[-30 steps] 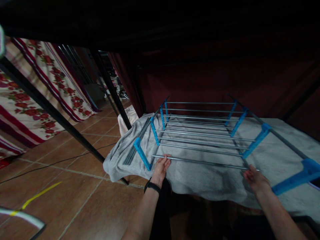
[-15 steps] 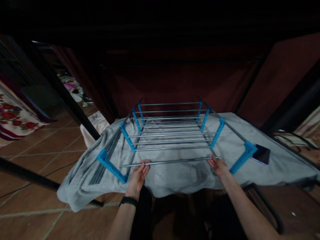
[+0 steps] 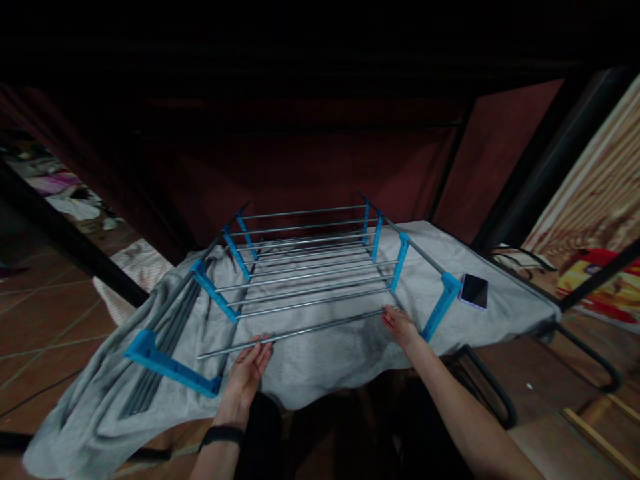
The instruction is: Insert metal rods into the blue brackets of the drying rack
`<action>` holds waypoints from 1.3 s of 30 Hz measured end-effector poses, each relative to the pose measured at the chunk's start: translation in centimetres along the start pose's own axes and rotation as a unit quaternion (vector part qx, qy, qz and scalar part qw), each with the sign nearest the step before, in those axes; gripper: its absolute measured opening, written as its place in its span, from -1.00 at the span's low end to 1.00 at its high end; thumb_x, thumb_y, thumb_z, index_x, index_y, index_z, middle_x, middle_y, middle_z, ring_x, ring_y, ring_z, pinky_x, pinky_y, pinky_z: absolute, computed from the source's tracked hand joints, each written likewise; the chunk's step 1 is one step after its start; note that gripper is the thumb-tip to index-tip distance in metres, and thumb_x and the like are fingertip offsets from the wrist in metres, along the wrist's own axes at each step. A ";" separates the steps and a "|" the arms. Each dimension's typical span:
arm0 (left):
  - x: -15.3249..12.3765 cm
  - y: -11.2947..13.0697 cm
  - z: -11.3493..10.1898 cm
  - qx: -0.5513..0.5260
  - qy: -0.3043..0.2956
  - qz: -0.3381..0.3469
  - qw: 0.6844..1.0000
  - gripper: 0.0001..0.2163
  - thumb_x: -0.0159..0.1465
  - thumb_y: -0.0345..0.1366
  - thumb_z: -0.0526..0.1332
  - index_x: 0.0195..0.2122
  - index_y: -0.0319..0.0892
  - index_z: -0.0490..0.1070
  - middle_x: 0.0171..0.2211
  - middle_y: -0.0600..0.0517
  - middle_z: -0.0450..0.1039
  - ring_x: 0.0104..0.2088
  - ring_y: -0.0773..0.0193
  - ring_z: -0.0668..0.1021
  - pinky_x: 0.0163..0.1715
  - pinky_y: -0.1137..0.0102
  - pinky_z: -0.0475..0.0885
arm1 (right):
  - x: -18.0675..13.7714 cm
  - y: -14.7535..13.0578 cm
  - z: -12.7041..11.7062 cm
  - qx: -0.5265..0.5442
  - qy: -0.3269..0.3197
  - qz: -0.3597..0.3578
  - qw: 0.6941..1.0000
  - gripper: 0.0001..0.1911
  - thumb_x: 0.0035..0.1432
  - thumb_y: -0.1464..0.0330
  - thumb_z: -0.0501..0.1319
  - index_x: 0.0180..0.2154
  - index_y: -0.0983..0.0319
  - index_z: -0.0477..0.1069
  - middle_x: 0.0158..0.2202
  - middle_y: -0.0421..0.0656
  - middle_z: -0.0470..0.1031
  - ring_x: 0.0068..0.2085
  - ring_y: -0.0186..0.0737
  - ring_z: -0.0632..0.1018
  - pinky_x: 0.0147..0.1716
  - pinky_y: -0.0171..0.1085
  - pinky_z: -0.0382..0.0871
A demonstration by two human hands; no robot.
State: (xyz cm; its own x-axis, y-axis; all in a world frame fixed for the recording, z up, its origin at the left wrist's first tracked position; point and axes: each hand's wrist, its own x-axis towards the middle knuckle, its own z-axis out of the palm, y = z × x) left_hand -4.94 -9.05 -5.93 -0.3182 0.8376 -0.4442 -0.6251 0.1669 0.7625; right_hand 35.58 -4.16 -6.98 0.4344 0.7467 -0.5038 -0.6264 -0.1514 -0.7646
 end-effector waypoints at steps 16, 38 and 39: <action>-1.2 0.0 0.5 -0.007 -0.007 -0.011 1.000 -0.84 0.36 -0.58 0.22 -0.23 -0.25 0.56 -0.26 -0.10 0.69 -0.30 0.28 0.72 -0.26 0.46 0.64 | 0.4 -0.3 -1.1 -0.027 0.033 0.036 0.998 -0.85 0.21 0.49 0.19 -0.38 0.13 0.34 -0.51 -0.31 0.45 -0.46 -0.39 0.55 -0.39 -0.40 0.56; -1.2 -1.4 0.3 -0.004 -0.046 -0.033 0.998 -0.88 0.25 -0.49 0.41 -0.18 -0.26 0.60 -0.15 -0.19 0.69 -0.20 0.19 0.73 -0.15 0.40 0.60 | -1.5 2.8 0.5 -0.061 -0.111 0.168 0.978 -0.79 0.20 0.61 0.17 -0.33 0.20 0.46 -0.36 -0.12 0.58 -0.30 -0.23 0.68 -0.29 -0.31 0.68; -1.2 -1.4 0.3 -0.004 -0.047 -0.034 0.998 -0.87 0.25 -0.49 0.42 -0.18 -0.26 0.60 -0.16 -0.19 0.69 -0.20 0.18 0.73 -0.13 0.39 0.60 | -1.7 3.1 0.6 -0.065 -0.117 0.167 0.977 -0.78 0.20 0.61 0.18 -0.34 0.19 0.46 -0.36 -0.12 0.57 -0.30 -0.23 0.68 -0.29 -0.31 0.68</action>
State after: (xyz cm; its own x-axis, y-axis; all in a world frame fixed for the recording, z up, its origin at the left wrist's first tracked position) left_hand -3.47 -10.08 -6.33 -0.2072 0.8692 -0.4490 -0.6488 0.2215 0.7280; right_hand 32.50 -5.47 -8.30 0.0501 0.7666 -0.6402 -0.6142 -0.4818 -0.6250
